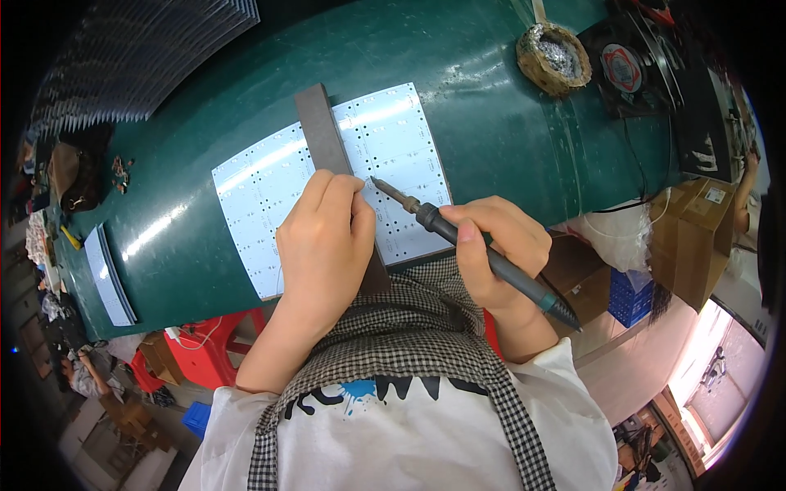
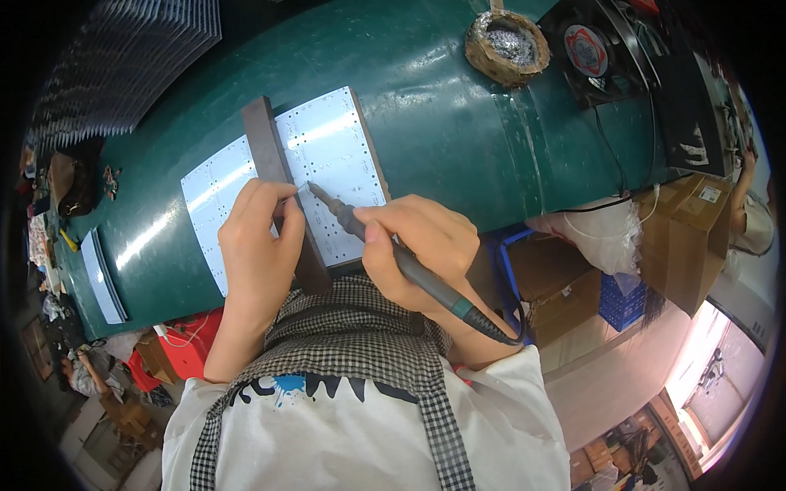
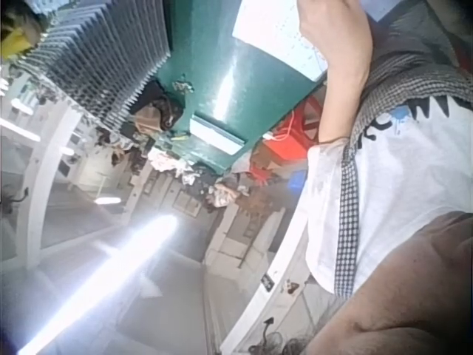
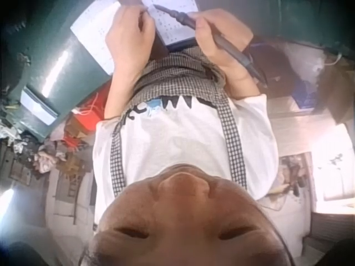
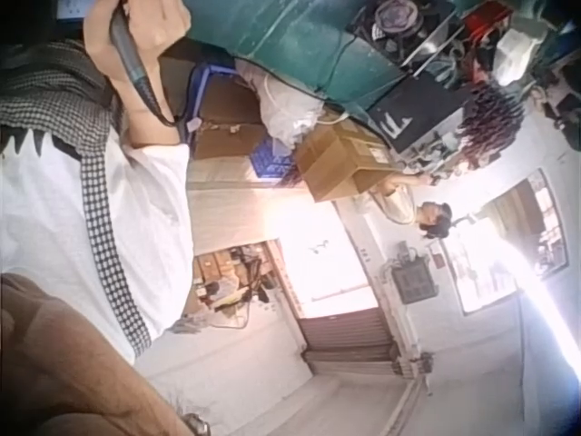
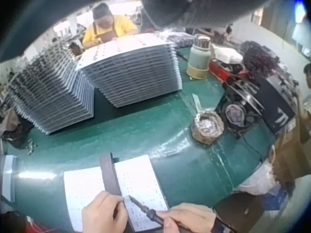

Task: The person solders points on circuit board panels using a soldering iron, turns over and removes a completed board, then positions a metal bar across a new panel and solders its connections.

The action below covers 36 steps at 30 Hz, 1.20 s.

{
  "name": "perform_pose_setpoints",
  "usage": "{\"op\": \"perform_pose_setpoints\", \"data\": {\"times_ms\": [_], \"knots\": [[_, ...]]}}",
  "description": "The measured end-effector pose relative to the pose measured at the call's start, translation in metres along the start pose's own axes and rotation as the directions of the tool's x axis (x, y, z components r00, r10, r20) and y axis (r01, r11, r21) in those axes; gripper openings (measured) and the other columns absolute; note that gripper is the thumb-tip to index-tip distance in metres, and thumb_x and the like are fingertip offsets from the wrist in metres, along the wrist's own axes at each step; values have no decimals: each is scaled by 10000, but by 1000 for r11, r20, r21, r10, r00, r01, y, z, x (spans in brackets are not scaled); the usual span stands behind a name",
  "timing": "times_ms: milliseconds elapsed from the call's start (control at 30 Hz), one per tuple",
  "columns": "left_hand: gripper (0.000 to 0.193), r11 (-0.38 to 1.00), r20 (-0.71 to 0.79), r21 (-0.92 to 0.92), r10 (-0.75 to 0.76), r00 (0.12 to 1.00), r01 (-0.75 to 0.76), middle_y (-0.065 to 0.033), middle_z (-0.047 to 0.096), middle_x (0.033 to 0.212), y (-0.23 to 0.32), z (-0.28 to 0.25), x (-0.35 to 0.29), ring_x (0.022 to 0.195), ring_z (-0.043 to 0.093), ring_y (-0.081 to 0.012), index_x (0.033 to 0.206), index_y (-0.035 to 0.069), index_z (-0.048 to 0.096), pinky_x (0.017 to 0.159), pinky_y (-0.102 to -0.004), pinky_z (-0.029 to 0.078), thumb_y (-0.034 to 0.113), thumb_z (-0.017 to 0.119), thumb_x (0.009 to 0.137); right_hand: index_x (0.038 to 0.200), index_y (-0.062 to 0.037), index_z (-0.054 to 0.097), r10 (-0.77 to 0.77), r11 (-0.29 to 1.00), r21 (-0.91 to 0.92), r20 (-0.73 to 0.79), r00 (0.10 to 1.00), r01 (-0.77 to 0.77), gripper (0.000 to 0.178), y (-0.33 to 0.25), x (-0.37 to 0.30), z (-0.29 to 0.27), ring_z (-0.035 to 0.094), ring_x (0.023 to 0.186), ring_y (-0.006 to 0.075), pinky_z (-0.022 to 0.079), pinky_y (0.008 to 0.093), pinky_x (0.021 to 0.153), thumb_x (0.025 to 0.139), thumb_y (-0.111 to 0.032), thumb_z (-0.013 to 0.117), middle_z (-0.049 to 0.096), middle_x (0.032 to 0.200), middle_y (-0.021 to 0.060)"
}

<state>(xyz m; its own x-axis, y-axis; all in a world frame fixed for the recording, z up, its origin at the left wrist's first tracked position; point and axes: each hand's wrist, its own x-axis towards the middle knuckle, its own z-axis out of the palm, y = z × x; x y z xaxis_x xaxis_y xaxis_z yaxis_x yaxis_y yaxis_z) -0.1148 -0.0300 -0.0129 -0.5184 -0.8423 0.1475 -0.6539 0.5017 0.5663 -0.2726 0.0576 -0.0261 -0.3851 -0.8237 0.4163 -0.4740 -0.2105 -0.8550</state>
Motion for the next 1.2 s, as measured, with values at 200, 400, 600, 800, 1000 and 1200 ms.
{"op": "perform_pose_setpoints", "data": {"times_ms": [200,400,600,800,1000,1200], "knots": [[81,998,2,51,-24,1000,24,-113,567,745,3,1,1,638,605,-226,864,-15,614,570,-317,469,-33,606,786,807,18,678,-13,1000,19,-5,1000,13,95,2,0,3,634,548,210,489,270,500,743,-29,626,648,661,118],[76,991,71,86,-107,992,101,-102,560,743,6,-2,3,639,580,-211,852,1,631,570,-309,442,11,622,777,810,20,676,0,1000,17,8,1000,0,95,-1,-7,-1,636,551,211,491,271,502,742,-21,624,648,661,121],[84,998,50,-13,-68,996,68,-108,567,799,7,-8,-9,647,603,-270,863,3,606,572,-339,476,4,624,782,810,21,679,52,998,30,-5,999,-52,96,-7,-15,-13,643,560,224,504,278,519,737,-10,623,651,666,124],[93,997,77,-57,-43,996,48,-110,558,794,8,-6,-21,643,591,-270,861,5,595,567,-340,479,-20,619,775,799,19,683,77,997,28,38,996,-79,101,-11,-22,-16,647,563,230,509,287,524,726,-28,632,651,664,123],[87,1000,48,11,13,999,-14,-110,545,781,8,1,-21,650,579,-277,850,1,597,563,-364,474,-11,617,766,835,50,654,22,999,39,43,999,-24,133,-8,-25,-11,581,537,189,441,262,498,813,-61,585,629,666,132],[62,996,77,94,-10,997,2,-104,549,784,12,1,-20,708,592,-279,818,11,601,579,-385,475,20,622,760,842,48,655,15,999,40,44,999,-17,128,-9,-30,-12,574,528,178,435,258,489,811,-56,587,620,649,123]]}}
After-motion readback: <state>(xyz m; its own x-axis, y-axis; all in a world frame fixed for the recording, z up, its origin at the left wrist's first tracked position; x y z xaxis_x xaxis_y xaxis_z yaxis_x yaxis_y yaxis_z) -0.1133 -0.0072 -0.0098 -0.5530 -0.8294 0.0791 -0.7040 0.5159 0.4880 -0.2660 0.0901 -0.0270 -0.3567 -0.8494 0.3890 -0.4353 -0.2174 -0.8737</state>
